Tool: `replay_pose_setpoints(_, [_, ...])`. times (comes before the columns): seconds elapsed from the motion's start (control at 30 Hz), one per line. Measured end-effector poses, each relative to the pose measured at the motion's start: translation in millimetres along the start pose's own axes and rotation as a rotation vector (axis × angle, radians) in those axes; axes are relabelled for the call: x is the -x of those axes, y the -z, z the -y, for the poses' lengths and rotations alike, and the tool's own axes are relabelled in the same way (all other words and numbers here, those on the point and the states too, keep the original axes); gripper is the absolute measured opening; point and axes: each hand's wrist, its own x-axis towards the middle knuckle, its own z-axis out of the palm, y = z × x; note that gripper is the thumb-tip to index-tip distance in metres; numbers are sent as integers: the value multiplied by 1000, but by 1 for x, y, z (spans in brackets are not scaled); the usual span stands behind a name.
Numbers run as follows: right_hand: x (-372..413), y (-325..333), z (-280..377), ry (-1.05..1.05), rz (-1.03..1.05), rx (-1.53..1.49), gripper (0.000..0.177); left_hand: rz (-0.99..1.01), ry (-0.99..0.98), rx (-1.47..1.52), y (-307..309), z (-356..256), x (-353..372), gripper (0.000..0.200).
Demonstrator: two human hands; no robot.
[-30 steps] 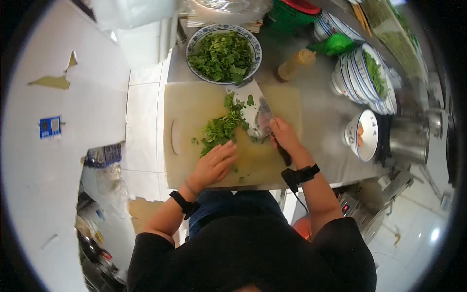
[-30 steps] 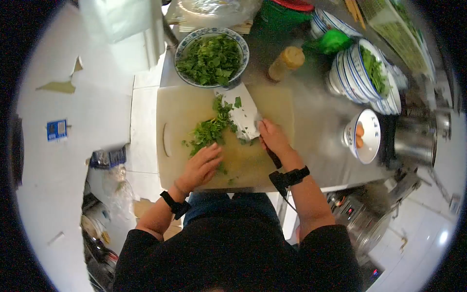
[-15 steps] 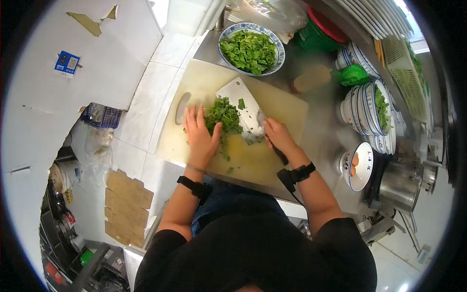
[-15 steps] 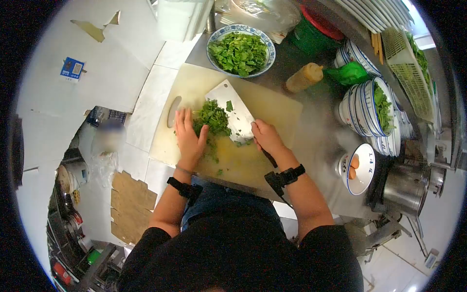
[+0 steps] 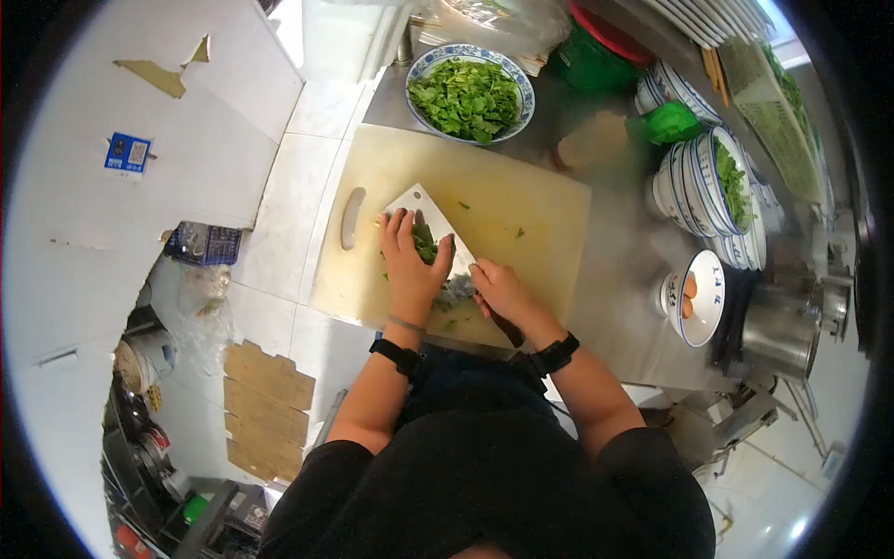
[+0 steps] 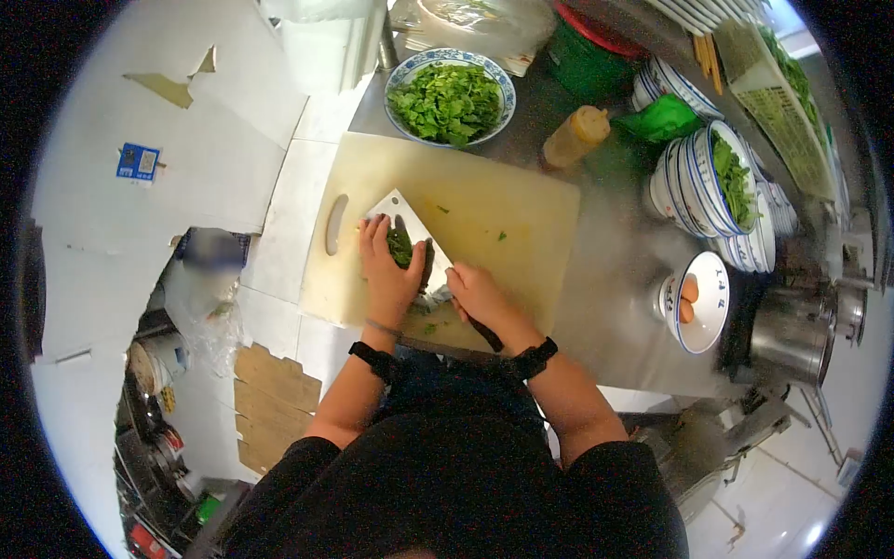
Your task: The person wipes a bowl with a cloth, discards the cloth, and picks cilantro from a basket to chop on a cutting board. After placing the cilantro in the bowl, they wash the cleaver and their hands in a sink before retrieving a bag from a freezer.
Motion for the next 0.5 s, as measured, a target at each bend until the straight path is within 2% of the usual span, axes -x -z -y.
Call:
replay_pose_setpoints(0.13, [18,-6,-4,17,-75,-63,30,98,-84,48,-1,-15,-8,53])
replay_pose_setpoints(0.2, [28,-6,2,-65,-179,-277,29,93,-130,117,-9,-26,-20,47])
replay_pose_setpoints(0.27, [30,-1,12,-42,-266,-357,28,113,-274,146,-19,-36,-40,41])
replay_pose_setpoints(0.3, [31,0,18,-25,-327,-427,28,106,-305,167,-18,-50,-55,30])
replay_pose_setpoints(0.33, [27,5,25,-18,-345,-438,28,115,-323,175,-20,-57,-72,30])
replay_pose_setpoints(0.5, [-15,41,78,170,-604,-410,26,112,-668,296,-51,-83,-175,19])
